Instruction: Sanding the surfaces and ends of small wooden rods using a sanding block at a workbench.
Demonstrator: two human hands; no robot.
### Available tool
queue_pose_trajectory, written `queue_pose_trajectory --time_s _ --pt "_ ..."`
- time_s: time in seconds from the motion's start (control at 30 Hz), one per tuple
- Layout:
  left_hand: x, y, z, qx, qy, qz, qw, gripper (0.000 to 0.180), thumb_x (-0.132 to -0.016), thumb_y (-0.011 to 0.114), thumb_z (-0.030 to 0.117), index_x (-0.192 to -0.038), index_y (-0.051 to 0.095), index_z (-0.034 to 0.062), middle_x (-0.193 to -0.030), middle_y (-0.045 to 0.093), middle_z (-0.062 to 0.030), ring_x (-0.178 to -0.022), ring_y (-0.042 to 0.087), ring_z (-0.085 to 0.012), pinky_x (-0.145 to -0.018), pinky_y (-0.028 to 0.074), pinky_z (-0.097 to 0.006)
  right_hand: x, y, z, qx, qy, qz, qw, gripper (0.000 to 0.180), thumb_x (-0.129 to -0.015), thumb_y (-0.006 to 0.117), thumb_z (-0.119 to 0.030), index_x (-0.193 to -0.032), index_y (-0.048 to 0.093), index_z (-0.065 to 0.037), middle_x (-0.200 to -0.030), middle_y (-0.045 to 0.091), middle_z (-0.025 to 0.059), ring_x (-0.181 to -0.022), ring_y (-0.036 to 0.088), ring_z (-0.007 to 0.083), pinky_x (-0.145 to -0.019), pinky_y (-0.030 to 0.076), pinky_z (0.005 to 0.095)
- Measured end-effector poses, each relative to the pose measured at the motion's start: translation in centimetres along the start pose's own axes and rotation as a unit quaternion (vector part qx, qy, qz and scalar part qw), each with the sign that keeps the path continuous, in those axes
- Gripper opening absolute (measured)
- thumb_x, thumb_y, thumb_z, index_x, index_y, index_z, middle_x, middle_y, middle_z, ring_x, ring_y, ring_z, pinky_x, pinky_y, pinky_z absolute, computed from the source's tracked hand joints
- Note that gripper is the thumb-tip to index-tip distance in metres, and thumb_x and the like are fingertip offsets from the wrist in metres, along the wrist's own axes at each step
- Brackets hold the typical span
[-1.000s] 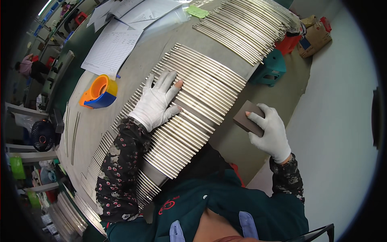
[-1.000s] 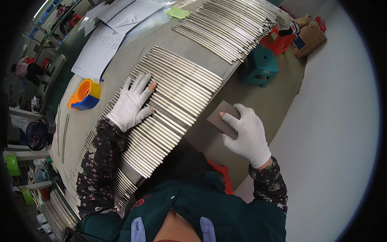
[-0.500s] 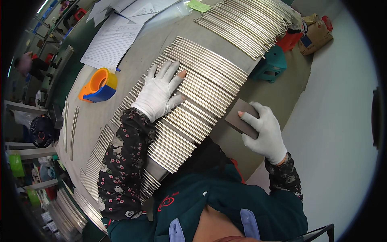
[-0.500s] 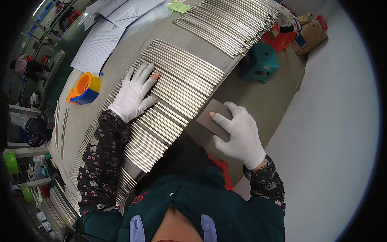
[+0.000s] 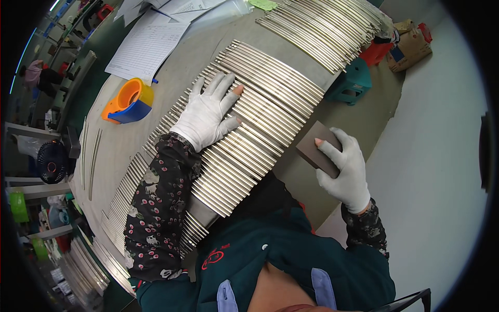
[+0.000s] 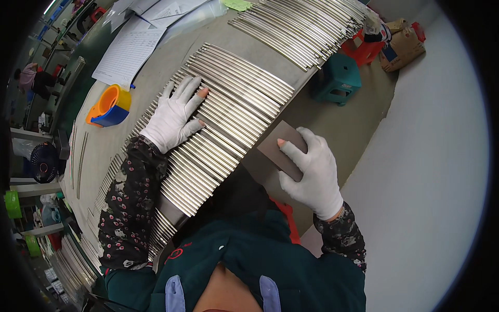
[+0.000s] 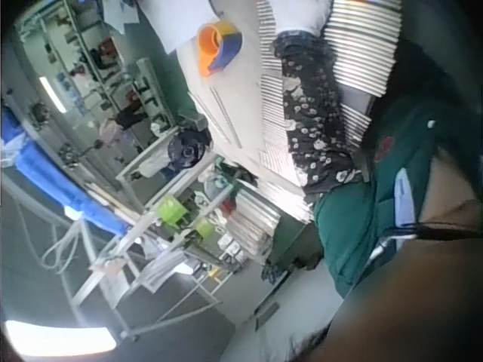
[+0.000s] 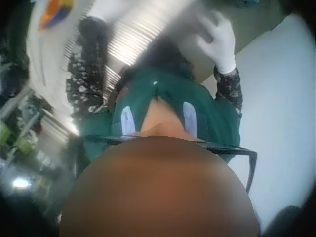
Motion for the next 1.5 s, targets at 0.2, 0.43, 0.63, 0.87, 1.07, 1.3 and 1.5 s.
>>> queue_pose_trajectory --time_s 0.2,0.43,0.63,0.87,1.07,1.3,1.5 --pt "0.0 0.2 -0.1 -0.009 -0.002 -0.002 1.000 0.067 -0.087 0.047 0.053 -0.138 0.042 0.0095 -0.146 0.034 -0.0176 -0.138 0.028 -0.0347 -0.112 0.019 -0.055 -0.9 1.2 -2.7 -0.072 -0.119 -0.049 0.989 0.056 -0.059 0.075 -0.014 -0.113 0.061 -0.015 -0.118 0.053 0.0233 -0.099 0.058 0.0374 -0.077 0.050 0.0427" --pt "-0.7 0.6 -0.1 -0.021 -0.004 -0.006 1.000 0.064 -0.090 0.046 0.051 -0.140 0.041 0.0113 -0.148 0.033 -0.0155 -0.139 0.027 -0.0330 -0.113 0.019 -0.055 -1.0 1.5 -3.5 -0.063 -0.114 -0.007 0.991 0.056 -0.059 0.075 -0.014 -0.114 0.061 -0.015 -0.121 0.051 0.0227 -0.102 0.055 0.0374 -0.084 0.048 0.0424" --pt "-0.5 0.0 -0.1 -0.036 -0.034 0.005 0.999 0.065 -0.092 0.043 0.053 -0.142 0.037 0.0122 -0.151 0.028 -0.0151 -0.140 0.023 -0.0336 -0.114 0.017 -0.055 -1.2 1.1 -0.9 0.069 0.006 0.084 0.994 0.052 -0.064 0.070 -0.008 -0.115 0.062 -0.010 -0.122 0.051 0.0208 -0.104 0.053 0.0364 -0.088 0.047 0.0422" --pt "5.0 -4.8 -1.4 0.064 -0.013 0.067 0.996 0.068 -0.088 0.056 0.046 -0.142 0.035 0.0120 -0.149 0.028 -0.0191 -0.139 0.026 -0.0373 -0.112 0.023 -0.054 1.4 1.3 -0.2 0.011 0.061 0.087 0.994 0.052 -0.065 0.067 -0.001 -0.116 0.062 -0.008 -0.122 0.051 0.0189 -0.107 0.053 0.0342 -0.090 0.046 0.0403" --pt "12.3 -4.4 -0.7 0.068 -0.023 -0.072 0.995 0.074 -0.083 0.058 0.046 -0.143 0.033 0.0096 -0.150 0.025 -0.0204 -0.139 0.024 -0.0407 -0.111 0.020 -0.058 1.5 1.3 -0.7 0.009 0.041 0.092 0.995 0.054 -0.064 0.066 -0.001 -0.117 0.061 -0.009 -0.122 0.051 0.0189 -0.107 0.053 0.0344 -0.091 0.046 0.0403" --pt "11.4 -2.9 0.0 0.015 -0.035 -0.078 0.996 0.075 -0.090 0.039 0.061 -0.148 0.025 0.0152 -0.152 0.022 -0.0201 -0.141 0.019 -0.0391 -0.112 0.012 -0.060 1.6 2.0 -4.1 -0.014 -0.011 0.074 0.997 0.059 -0.061 0.070 -0.005 -0.118 0.060 -0.013 -0.124 0.049 0.0200 -0.104 0.053 0.0373 -0.088 0.047 0.0421" --pt "10.8 -2.0 0.4 0.013 -0.035 -0.034 0.999 0.071 -0.086 0.051 0.053 -0.141 0.036 0.0112 -0.149 0.029 -0.0175 -0.139 0.025 -0.0365 -0.112 0.017 -0.059 1.5 2.5 -6.4 0.008 -0.032 0.043 0.999 0.061 -0.059 0.074 -0.010 -0.118 0.060 -0.015 -0.125 0.048 0.0215 -0.104 0.054 0.0368 -0.086 0.047 0.0426"
Point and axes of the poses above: each hand's wrist, its own x-axis away from the middle knuckle, its own y-axis out of the palm, z = x × y, the point moved 1 cm from there along -x, towards the middle knuckle
